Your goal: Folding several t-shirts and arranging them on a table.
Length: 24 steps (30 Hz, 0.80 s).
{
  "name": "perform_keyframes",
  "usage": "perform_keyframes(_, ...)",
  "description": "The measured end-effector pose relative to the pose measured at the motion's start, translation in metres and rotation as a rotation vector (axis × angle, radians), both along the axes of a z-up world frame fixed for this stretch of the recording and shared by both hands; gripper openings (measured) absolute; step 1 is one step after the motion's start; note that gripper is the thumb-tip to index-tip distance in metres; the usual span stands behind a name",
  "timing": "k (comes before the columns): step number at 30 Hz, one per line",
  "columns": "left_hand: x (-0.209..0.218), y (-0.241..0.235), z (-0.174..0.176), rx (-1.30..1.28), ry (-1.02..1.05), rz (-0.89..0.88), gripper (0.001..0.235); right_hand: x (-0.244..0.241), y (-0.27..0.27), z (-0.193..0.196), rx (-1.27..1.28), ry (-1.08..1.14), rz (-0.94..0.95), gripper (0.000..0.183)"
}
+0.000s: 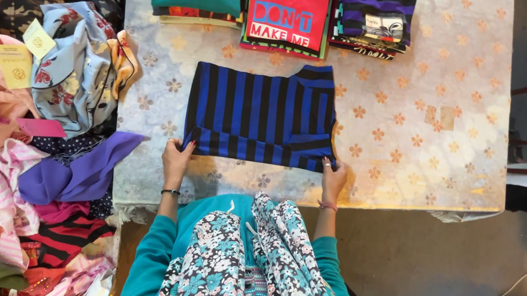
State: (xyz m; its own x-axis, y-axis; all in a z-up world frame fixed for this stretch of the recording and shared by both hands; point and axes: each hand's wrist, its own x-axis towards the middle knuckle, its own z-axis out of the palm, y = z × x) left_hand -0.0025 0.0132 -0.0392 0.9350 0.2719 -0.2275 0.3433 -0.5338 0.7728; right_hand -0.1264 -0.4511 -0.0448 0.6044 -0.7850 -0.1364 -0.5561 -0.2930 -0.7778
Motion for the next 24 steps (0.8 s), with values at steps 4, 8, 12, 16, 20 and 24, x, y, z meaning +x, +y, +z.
perform_keyframes(4,-0.016,0.012,0.003,-0.115,0.013,0.039,0.041,-0.023,-0.012,-0.018,0.275,-0.141,-0.057,0.031)
perform_keyframes(8,-0.021,0.011,0.028,-0.045,0.015,0.032,0.045,-0.030,0.008,0.011,0.108,-0.062,-0.076,0.038)
perform_keyframes(12,-0.018,-0.034,0.081,0.455,-0.318,-0.145,0.056,-0.009,0.060,0.070,-0.762,-0.008,0.167,0.063)
perform_keyframes(16,-0.003,-0.079,0.091,0.338,-0.460,-0.486,0.071,0.025,0.100,0.087,-0.615,-0.083,0.461,0.077)
perform_keyframes(20,0.010,-0.095,0.074,0.512,-0.432,-0.654,0.077,0.044,0.107,0.094,-0.663,-0.040,0.661,0.082)
perform_keyframes(24,0.016,-0.097,0.063,0.561,-0.355,-0.627,0.077,0.049,0.100,0.091,-0.637,0.028,0.698,0.079)
